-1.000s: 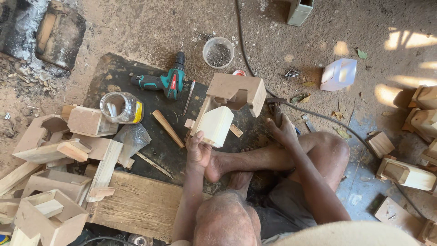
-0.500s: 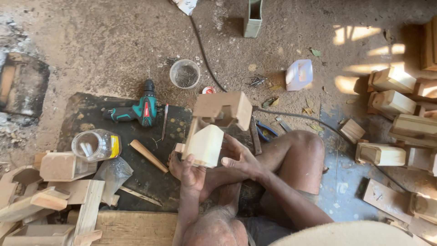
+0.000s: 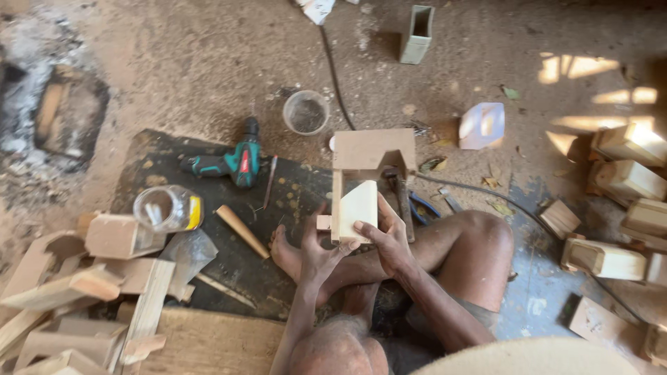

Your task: The person sits on the floor and assembles small wooden boxes by nailing pieces together. They pick up wooden parts, align them, and use a hammer to drive nails into the joints. The person occasionally adjusts the pieces and checks the alignment before continuing to hammer.

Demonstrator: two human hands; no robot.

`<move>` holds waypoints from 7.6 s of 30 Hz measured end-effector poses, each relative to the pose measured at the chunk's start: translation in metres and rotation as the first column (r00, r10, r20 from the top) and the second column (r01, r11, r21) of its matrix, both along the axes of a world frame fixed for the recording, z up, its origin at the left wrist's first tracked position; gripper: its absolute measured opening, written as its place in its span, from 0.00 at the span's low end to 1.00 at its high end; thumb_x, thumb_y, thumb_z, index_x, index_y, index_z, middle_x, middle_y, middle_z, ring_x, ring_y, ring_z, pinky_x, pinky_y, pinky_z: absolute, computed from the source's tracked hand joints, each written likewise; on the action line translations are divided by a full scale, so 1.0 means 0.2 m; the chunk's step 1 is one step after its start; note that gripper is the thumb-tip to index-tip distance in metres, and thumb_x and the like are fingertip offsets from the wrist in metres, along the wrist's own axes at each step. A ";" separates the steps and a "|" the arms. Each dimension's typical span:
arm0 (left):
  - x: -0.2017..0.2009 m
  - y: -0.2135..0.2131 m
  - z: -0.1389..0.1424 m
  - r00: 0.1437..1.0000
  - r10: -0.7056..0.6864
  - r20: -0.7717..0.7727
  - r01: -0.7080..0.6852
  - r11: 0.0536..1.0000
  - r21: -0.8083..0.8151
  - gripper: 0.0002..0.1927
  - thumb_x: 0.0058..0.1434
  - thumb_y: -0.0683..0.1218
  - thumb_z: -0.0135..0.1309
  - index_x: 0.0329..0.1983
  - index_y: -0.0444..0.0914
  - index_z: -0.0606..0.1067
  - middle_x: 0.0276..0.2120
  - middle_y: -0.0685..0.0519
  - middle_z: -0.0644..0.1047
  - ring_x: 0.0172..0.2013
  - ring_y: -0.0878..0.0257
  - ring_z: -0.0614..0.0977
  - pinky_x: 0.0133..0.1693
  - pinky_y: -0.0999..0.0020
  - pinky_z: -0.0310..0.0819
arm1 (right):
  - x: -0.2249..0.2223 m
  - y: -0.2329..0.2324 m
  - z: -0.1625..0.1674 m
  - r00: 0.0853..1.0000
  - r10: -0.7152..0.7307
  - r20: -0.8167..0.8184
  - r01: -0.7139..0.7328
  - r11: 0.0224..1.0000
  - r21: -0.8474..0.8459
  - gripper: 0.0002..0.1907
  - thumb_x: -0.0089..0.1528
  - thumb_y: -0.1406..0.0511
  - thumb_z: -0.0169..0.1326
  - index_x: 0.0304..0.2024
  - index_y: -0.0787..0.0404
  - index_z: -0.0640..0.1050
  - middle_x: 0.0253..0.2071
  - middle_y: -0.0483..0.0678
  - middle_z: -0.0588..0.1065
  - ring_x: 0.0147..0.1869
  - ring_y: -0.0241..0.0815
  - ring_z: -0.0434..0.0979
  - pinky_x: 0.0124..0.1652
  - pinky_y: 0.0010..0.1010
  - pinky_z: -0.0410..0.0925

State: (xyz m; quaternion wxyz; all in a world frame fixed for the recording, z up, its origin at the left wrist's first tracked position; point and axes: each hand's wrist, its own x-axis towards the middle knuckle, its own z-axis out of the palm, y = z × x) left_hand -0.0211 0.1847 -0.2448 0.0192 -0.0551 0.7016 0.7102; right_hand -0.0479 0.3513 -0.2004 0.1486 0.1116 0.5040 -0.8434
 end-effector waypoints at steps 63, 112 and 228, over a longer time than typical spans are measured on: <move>0.04 -0.32 -0.68 0.997 -0.062 0.038 0.071 0.947 -0.312 0.38 0.71 0.47 0.57 0.77 0.26 0.56 0.48 0.38 0.79 0.49 0.57 0.83 0.48 0.67 0.81 | 0.73 2.05 -0.58 0.342 -0.936 -0.082 0.483 0.100 0.870 0.50 0.58 0.47 0.68 0.67 0.73 0.62 0.62 0.67 0.67 0.66 0.57 0.69 0.60 0.40 0.67; 0.11 0.24 -0.03 0.941 -0.337 0.037 0.301 0.880 0.368 0.30 0.64 0.45 0.61 0.66 0.27 0.68 0.54 0.43 0.78 0.54 0.57 0.79 0.53 0.66 0.77 | 0.61 1.17 -0.12 0.944 -0.295 -0.148 0.260 0.941 -0.216 0.34 0.59 0.59 0.56 0.61 0.76 0.68 0.48 0.60 0.76 0.45 0.48 0.81 0.46 0.35 0.76; -0.20 -0.69 -0.51 0.939 0.341 -0.045 -0.173 0.354 -0.919 0.14 0.63 0.46 0.60 0.52 0.45 0.81 0.46 0.49 0.80 0.49 0.51 0.81 0.51 0.53 0.79 | -0.21 0.16 -0.39 0.886 0.463 0.031 -0.443 0.824 0.354 0.52 0.49 0.45 0.61 0.70 0.64 0.69 0.54 0.60 0.79 0.58 0.51 0.77 0.55 0.45 0.71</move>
